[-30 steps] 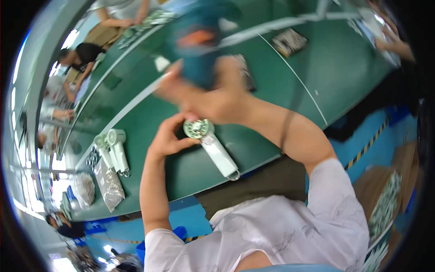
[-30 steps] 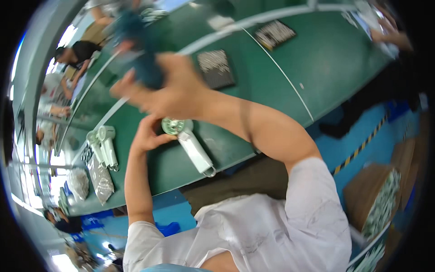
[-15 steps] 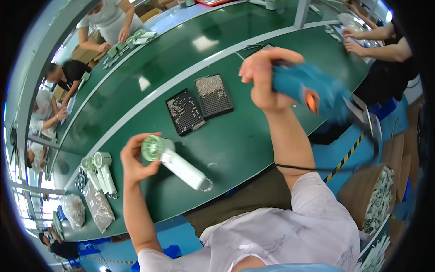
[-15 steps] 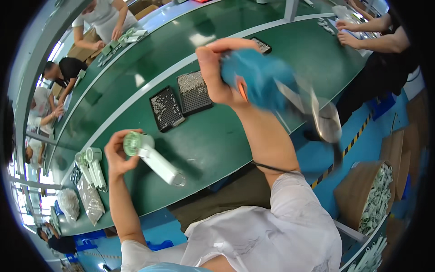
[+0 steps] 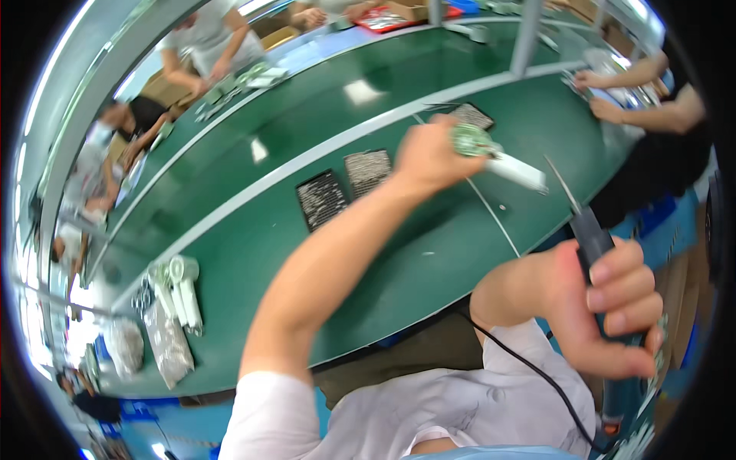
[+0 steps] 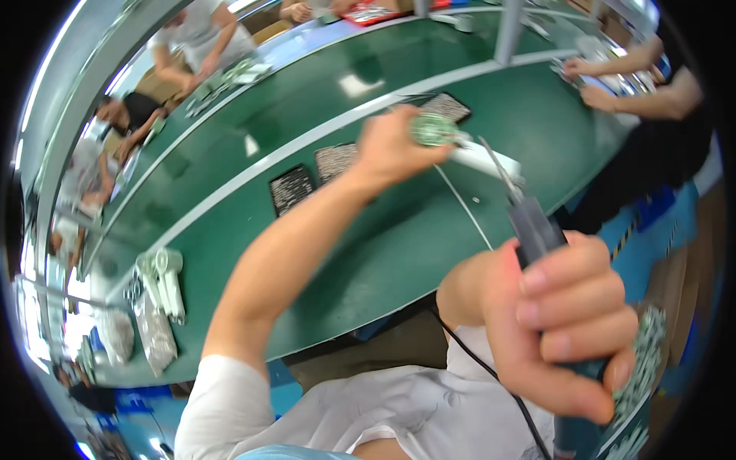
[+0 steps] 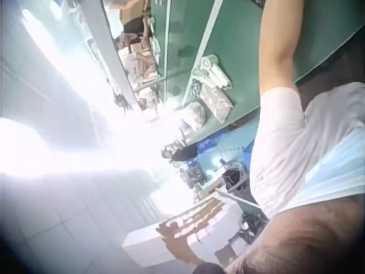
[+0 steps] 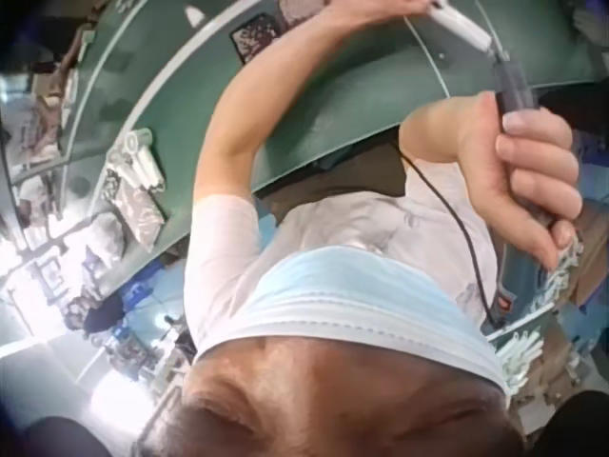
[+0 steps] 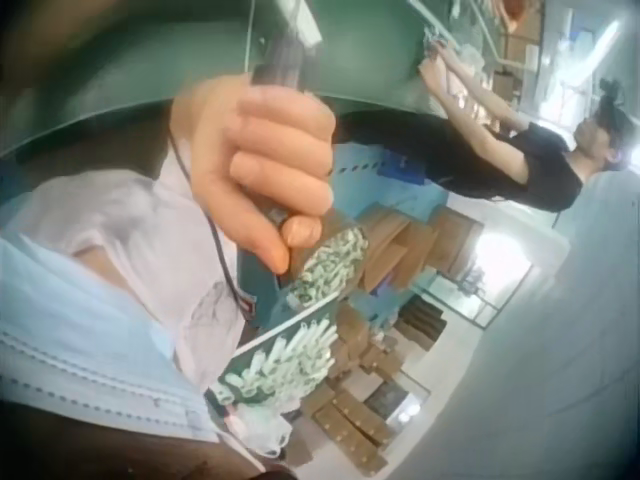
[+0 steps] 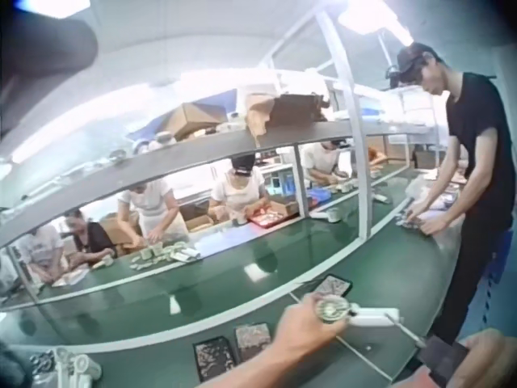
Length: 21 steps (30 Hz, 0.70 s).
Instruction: Assembling portable hand fans using an electric screwdriver on a production line.
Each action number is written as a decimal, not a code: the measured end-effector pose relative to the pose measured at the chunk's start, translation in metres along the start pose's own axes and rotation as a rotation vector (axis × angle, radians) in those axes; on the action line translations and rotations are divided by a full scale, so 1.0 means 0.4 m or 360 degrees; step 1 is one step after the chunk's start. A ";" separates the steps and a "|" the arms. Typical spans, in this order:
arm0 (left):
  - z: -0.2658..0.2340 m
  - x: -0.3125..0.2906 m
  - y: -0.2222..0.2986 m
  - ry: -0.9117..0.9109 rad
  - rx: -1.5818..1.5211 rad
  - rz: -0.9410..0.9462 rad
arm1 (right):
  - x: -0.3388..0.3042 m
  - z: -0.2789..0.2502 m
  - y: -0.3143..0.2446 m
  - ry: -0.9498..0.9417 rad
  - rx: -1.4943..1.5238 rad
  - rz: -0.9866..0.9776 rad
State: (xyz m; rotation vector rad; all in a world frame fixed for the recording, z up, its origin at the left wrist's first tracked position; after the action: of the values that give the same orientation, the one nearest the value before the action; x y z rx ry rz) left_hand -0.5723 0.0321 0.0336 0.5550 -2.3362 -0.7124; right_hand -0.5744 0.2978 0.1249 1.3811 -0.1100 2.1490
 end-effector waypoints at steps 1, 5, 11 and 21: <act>0.075 0.029 0.081 -0.0190 -0.0207 0.0027 | 0.019 0.001 -0.018 0.0094 -0.0058 -0.0059; 0.373 0.057 0.127 -0.0340 -0.0219 -0.0037 | 0.044 -0.024 -0.016 0.0482 -0.0669 -0.0211; 0.479 0.068 0.135 -0.0230 -0.0188 -0.0055 | -0.001 0.103 0.064 0.0509 -0.0038 -0.0301; -0.055 -0.196 0.114 0.0248 0.0499 0.0581 | 0.025 0.018 0.065 0.0043 -0.0603 -0.0166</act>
State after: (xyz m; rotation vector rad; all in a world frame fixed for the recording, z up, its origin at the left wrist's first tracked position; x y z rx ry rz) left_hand -0.5108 0.1020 0.0415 0.2881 -2.3245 -0.1309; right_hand -0.5849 0.2776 0.1427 1.1121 -0.4039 1.9368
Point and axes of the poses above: each hand's wrist, its own x-axis towards the middle knuckle, its own z-axis out of the palm, y = z × x, the point moved 5 cm from there along x, towards the middle knuckle, and after that the axes turned 4 degrees about x, right-handed, at the moved point
